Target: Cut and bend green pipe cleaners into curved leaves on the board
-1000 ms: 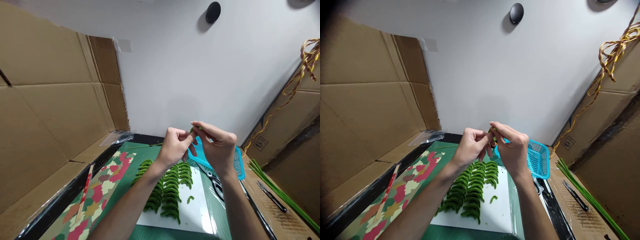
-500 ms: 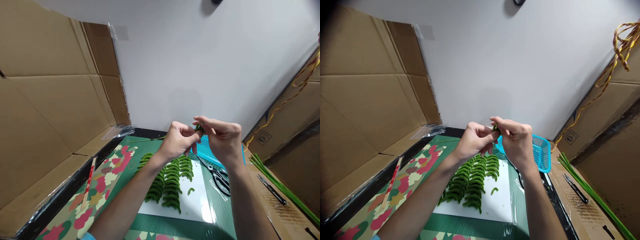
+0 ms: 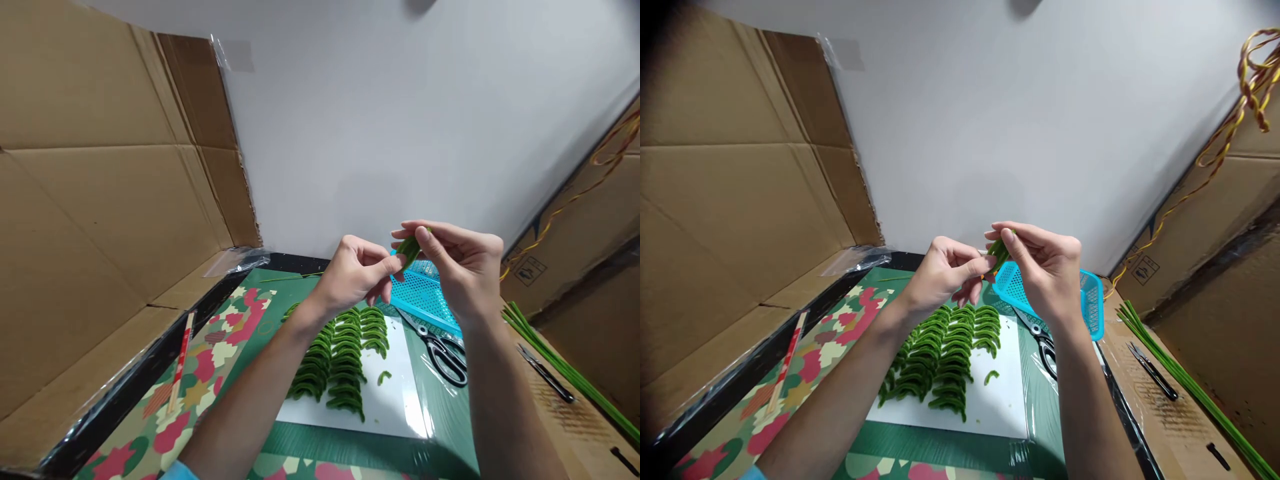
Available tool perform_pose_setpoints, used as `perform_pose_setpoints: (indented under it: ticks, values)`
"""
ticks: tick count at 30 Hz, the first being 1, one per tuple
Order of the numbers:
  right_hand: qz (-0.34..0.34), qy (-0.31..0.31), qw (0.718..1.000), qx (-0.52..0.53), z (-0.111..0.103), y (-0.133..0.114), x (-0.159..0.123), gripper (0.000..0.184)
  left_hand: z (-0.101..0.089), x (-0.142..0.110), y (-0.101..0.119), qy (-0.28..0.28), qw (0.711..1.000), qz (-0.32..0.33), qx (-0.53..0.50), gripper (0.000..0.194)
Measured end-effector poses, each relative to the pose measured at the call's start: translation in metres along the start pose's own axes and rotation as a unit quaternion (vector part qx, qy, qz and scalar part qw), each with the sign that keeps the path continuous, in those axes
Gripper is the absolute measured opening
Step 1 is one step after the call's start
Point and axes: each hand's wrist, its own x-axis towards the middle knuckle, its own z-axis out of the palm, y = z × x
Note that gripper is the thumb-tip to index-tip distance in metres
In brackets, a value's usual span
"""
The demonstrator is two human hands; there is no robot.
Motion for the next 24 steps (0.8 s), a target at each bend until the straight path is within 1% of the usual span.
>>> perform_pose_setpoints:
  ticks: [3, 5, 8, 10, 13, 16, 19, 22, 24]
  values:
    - [0.006, -0.002, 0.999, 0.051, -0.001, 0.002, 0.001, 0.014, 0.0, -0.002, 0.003, -0.013, 1.0, -0.001, -0.007, 0.04]
    - [0.007, 0.006, 0.998, 0.056, 0.0, 0.004, 0.002, 0.014, 0.0, -0.001, 0.004, -0.021, 1.0, -0.004, -0.009, 0.04]
    - [0.013, 0.0, 1.0, 0.01, 0.001, 0.006, 0.003, 0.017, -0.002, 0.002, 0.0, -0.028, 1.0, -0.012, 0.001, 0.04]
    - [0.024, -0.019, 0.999, -0.013, 0.001, 0.006, 0.004, 0.018, -0.004, 0.004, -0.003, -0.028, 0.999, -0.017, 0.003, 0.04]
    - [0.033, -0.046, 0.998, -0.008, -0.001, 0.007, 0.004, 0.021, -0.006, 0.005, -0.006, -0.029, 0.999, -0.015, 0.0, 0.038]
    - [0.018, -0.058, 0.998, -0.018, -0.004, 0.006, 0.003, 0.02, -0.007, 0.004, -0.006, -0.035, 0.999, -0.011, 0.003, 0.041]
    - [-0.002, -0.054, 0.997, -0.063, -0.008, 0.003, 0.002, 0.016, -0.009, 0.003, -0.004, -0.036, 0.999, -0.017, 0.01, 0.042]
    - [-0.013, -0.047, 0.994, -0.102, -0.012, 0.001, 0.002, 0.017, -0.012, 0.003, -0.001, -0.037, 0.999, -0.026, 0.024, 0.04]
    - [-0.015, -0.061, 0.992, -0.108, -0.014, 0.0, 0.002, 0.019, -0.015, 0.002, 0.001, -0.04, 0.998, -0.029, 0.039, 0.037]
